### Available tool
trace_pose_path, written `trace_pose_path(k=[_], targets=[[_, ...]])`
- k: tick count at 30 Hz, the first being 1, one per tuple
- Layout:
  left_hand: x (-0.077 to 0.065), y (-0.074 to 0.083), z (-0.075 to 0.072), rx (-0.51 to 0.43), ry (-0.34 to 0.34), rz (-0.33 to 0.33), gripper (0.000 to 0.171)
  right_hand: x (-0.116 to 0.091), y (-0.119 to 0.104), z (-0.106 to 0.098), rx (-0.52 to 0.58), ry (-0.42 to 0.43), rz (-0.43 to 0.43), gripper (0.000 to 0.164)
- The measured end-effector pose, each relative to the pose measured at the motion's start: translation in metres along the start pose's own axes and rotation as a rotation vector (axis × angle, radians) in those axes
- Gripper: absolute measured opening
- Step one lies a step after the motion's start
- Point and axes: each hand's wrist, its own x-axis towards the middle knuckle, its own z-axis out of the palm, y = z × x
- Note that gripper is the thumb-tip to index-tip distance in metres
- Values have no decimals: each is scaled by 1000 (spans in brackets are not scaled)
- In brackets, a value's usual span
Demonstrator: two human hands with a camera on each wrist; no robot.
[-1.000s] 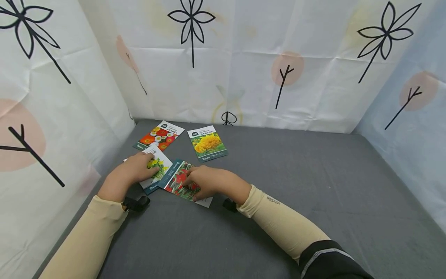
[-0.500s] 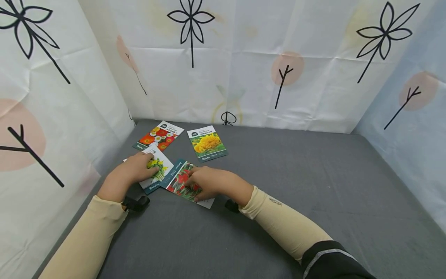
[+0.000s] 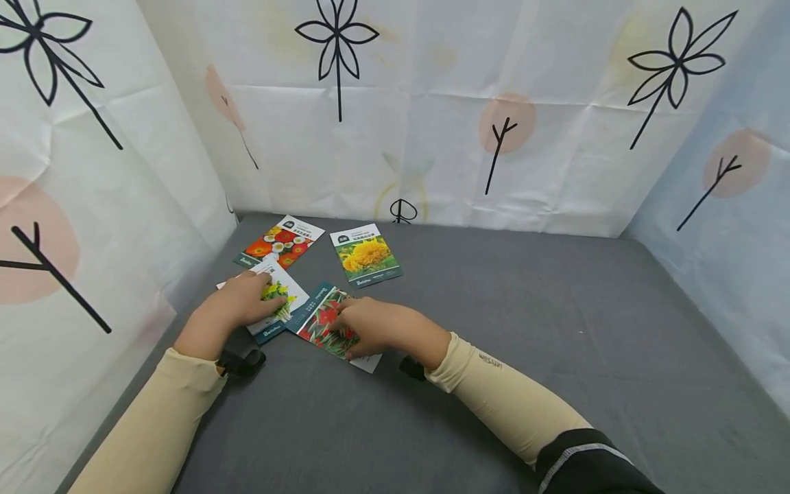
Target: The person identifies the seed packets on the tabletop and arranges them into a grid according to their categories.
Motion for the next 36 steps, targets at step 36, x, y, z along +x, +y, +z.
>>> trace_pose_path(k=[36], targets=[[3,9,6,25,39,69,53,-20,8,6,-52,3,45,58]])
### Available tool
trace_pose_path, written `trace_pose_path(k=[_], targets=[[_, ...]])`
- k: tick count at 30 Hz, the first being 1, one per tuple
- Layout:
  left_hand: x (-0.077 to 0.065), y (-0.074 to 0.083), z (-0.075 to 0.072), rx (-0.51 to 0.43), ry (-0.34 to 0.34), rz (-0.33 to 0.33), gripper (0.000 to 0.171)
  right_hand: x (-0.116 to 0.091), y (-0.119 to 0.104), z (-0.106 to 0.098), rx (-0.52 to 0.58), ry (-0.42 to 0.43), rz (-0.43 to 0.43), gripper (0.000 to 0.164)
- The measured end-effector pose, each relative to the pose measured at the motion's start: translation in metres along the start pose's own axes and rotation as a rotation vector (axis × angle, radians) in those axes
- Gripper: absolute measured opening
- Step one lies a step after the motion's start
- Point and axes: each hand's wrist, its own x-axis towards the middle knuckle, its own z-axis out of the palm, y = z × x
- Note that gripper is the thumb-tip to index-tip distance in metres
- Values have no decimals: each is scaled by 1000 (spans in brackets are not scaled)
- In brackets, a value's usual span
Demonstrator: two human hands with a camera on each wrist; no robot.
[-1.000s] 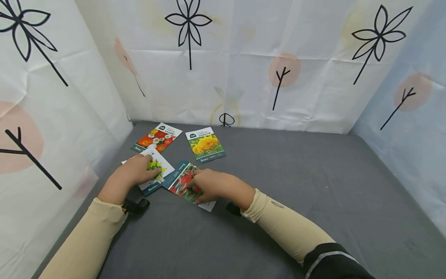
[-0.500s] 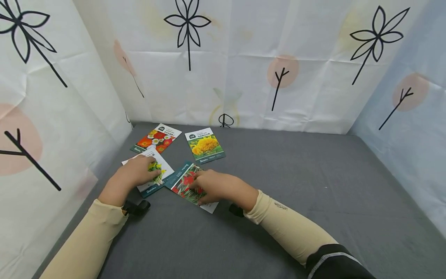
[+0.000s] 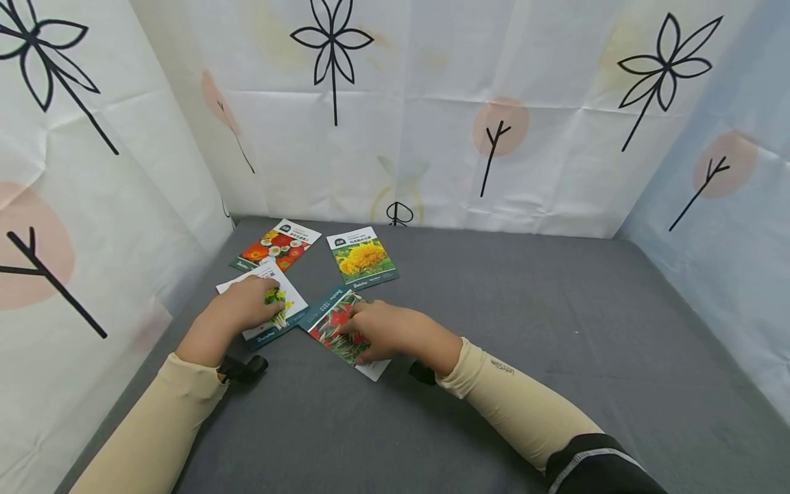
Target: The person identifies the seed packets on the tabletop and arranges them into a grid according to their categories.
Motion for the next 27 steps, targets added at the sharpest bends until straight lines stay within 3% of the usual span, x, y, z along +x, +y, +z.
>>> trace_pose_path(k=[27], targets=[[-3,4,-3,-15,-6,-15,60,-12,1,6,0,18,77,61]])
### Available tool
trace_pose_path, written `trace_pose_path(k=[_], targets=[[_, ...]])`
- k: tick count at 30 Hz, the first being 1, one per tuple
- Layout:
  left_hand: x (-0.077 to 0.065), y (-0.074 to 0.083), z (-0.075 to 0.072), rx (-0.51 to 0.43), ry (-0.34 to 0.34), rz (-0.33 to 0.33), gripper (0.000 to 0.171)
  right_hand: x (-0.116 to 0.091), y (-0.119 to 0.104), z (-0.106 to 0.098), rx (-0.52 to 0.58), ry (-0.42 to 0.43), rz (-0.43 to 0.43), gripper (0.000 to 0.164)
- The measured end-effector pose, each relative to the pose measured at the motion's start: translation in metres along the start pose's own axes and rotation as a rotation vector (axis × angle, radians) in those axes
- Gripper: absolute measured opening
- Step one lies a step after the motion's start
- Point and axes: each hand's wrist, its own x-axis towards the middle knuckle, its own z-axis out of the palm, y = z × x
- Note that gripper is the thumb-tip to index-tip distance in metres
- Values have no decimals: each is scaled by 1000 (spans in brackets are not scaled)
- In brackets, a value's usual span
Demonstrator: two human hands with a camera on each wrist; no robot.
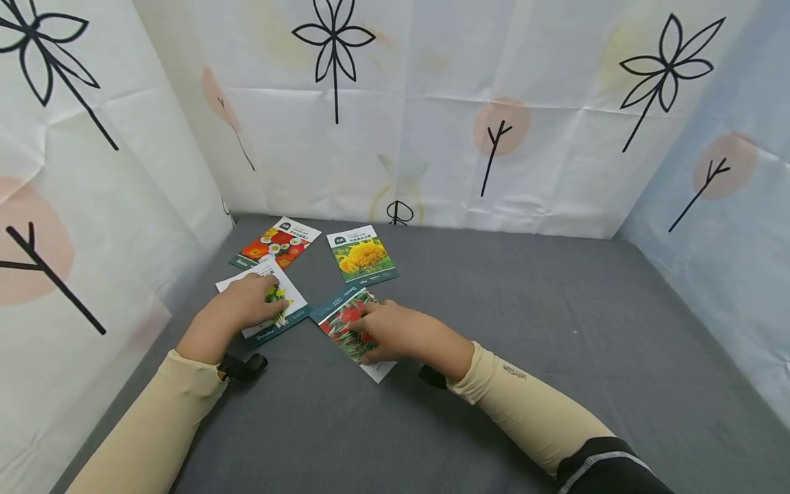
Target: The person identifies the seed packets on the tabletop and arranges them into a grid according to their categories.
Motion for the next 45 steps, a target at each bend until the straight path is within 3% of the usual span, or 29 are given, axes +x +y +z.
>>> trace_pose_path(k=[38,45], targets=[[1,0,0,-15,-22,-14,62,-10,5,3,-61,38,0,61],[0,2,-1,-16,-23,-16,61,-12,7,4,-20,39,21,60]])
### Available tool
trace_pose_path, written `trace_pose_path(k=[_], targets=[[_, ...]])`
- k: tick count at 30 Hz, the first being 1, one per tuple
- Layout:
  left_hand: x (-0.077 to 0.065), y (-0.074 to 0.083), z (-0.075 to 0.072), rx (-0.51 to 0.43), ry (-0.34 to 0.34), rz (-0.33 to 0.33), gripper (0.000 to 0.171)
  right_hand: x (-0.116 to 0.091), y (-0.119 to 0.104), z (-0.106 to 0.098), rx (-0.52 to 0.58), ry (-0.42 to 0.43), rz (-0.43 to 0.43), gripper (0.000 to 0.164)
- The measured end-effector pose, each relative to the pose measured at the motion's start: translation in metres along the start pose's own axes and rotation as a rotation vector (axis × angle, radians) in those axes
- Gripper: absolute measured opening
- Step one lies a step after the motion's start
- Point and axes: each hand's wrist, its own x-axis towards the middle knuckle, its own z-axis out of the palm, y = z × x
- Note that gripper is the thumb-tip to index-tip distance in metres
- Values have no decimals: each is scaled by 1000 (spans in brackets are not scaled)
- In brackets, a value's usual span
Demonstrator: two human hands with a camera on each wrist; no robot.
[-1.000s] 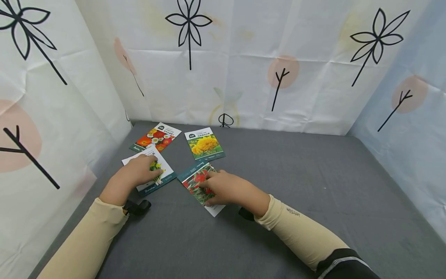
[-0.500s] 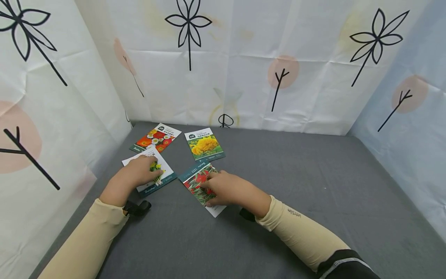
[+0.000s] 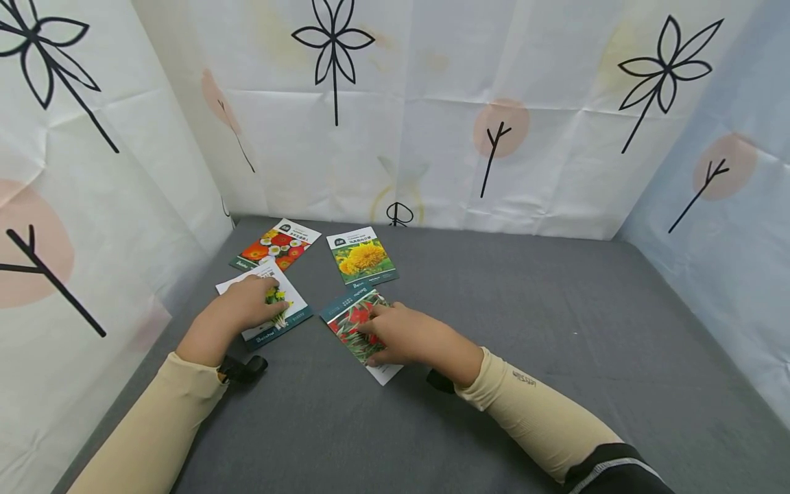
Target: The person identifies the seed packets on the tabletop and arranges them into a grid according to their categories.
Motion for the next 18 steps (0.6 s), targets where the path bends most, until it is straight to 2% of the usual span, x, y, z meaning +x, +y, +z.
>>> trace_pose_path(k=[8,18], targets=[[1,-3,3,2,4,0,60,-4,3,2,-18,0,10,59],[3,-2,4,3,10,0,61,-9,8,3,19,6,21,60]])
